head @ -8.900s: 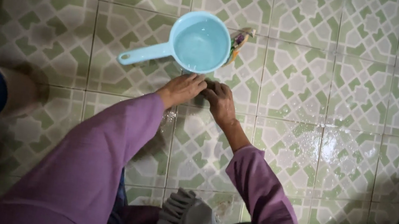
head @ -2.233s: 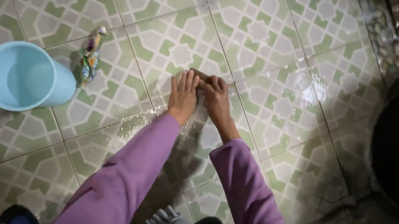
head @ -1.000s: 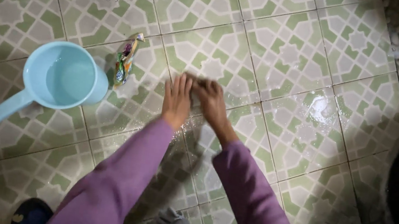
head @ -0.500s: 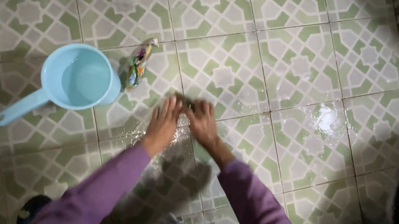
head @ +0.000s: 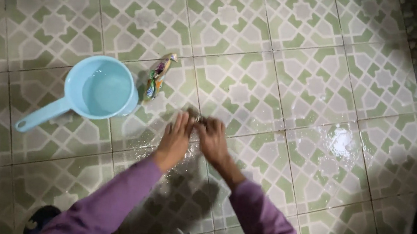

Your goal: Scrubbing floor tiles using a small hand brush and water poured from a dipper.

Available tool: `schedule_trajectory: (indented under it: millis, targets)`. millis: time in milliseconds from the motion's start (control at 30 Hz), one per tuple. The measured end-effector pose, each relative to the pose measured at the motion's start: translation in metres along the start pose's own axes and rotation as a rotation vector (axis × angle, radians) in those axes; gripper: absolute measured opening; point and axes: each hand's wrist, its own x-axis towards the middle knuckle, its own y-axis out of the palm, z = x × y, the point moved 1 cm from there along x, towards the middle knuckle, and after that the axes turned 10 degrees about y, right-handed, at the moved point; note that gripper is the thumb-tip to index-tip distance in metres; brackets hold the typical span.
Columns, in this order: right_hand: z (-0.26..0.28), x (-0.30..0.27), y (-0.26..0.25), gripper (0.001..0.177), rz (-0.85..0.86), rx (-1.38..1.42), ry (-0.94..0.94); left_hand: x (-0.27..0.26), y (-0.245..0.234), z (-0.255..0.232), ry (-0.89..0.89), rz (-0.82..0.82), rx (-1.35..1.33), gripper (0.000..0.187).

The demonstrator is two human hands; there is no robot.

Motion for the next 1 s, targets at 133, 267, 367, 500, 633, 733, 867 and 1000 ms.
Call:
schedule_trajectory:
  millis: [133, 267, 367, 500, 633, 733, 867, 1000]
  targets:
    - [-0.012, 0.003, 0.015, 0.025, -0.018, -0.013, -0.034, 0.009, 0.013, 0.008, 0.033, 0.003, 0.037, 0.079]
    - [-0.045, 0.043, 0.041, 0.022, -0.049, -0.018, -0.025, 0.073, -0.005, 0.020, -0.045, -0.172, 0.186, 0.073]
    - [-0.058, 0.053, 0.047, 0.020, -0.062, -0.060, 0.000, 0.098, -0.021, 0.015, -0.132, 0.048, 0.160, 0.077]
    - [-0.029, 0.019, 0.013, 0.011, -0.038, -0.037, -0.005, 0.018, -0.062, -0.032, -0.015, -0.166, 0.161, 0.066]
    - [0.010, -0.029, -0.055, 0.022, 0.021, 0.002, 0.001, -0.010, 0.029, -0.041, 0.062, -0.062, 0.243, 0.062]
    - [-0.013, -0.032, -0.045, 0.025, 0.045, -0.034, 0.004, 0.017, 0.042, -0.042, 0.143, -0.039, 0.228, 0.063]
    - [-0.069, 0.012, -0.021, 0.028, -0.004, -0.083, 0.049, 0.095, 0.031, -0.036, 0.055, -0.521, 0.249, 0.058]
    - [-0.115, 0.026, 0.026, 0.021, -0.132, -0.045, 0.089, 0.128, -0.023, -0.049, -0.103, -0.023, 0.112, 0.060]
